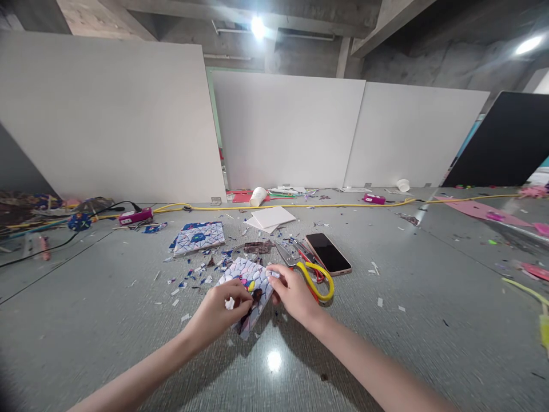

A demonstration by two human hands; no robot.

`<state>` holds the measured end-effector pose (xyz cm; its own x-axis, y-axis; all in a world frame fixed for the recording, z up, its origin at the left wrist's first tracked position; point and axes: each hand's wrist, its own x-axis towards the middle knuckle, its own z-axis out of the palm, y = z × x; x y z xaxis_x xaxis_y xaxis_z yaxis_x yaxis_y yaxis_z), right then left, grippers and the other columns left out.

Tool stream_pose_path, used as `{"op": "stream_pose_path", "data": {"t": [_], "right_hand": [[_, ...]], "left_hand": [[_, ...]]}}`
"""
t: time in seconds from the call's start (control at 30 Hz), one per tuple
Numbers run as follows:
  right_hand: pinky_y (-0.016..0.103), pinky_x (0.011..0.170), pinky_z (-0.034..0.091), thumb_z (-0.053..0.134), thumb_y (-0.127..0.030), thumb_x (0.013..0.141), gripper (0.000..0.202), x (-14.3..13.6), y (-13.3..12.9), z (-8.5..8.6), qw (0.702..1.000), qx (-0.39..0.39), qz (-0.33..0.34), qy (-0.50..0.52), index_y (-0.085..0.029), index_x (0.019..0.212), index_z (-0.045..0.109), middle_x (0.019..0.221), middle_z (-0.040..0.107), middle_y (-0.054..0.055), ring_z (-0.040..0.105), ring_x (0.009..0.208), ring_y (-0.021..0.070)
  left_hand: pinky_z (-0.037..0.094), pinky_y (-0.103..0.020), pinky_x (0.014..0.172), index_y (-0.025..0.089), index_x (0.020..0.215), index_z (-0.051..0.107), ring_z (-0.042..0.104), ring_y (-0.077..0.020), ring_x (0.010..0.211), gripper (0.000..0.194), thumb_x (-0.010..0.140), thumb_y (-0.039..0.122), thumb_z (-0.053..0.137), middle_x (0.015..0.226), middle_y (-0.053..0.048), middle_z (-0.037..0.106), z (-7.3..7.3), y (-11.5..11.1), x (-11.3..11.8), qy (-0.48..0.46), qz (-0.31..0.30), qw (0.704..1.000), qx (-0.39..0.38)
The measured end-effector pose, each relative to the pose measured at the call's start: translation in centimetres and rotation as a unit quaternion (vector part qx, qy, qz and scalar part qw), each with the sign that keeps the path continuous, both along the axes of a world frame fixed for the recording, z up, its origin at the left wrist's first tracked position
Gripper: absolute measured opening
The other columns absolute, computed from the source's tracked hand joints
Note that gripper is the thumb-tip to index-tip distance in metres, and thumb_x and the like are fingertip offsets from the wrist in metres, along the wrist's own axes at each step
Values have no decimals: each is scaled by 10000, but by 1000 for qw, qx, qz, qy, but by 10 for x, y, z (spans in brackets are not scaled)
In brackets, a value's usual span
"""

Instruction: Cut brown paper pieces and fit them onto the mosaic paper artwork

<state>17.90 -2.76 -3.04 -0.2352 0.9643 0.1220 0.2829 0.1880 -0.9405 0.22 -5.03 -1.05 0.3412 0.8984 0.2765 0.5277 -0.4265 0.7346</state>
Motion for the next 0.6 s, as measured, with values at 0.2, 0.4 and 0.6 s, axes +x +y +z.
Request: {"op": "stream_pose_path", "data": {"t": [0.2, 0.4, 0.6], "right_hand": [[238, 502, 381, 432, -326, 810, 345, -1, -1, 2, 1000, -1, -1, -3, -172, 1107, 518, 507, 482, -51, 495, 480, 129], [254, 628, 445, 486, -258, 757, 328, -2, -6, 8, 1000, 15, -24, -11, -227, 1081, 524, 811, 586, -1, 565, 697, 145], [249, 636, 459, 542, -177, 680, 443, -4, -10, 8, 1000, 8, -16, -13, -230, 1115, 479, 888, 598, 2, 573, 692, 133]], "left_hand": [[380, -242, 575, 188, 595, 650, 488, -129, 584, 166, 699, 160, 524, 617, -2, 568, 1, 0, 1, -14, -1, 1000, -25], [383, -251, 599, 185, 623, 654, 498, -127, 599, 173, 718, 147, 514, 650, -6, 574, -2, -1, 0, -8, 0, 1000, -19], [392, -255, 619, 180, 659, 655, 512, -129, 621, 169, 741, 155, 509, 691, -15, 580, -5, -3, 2, -3, -11, 1000, -2]]}}
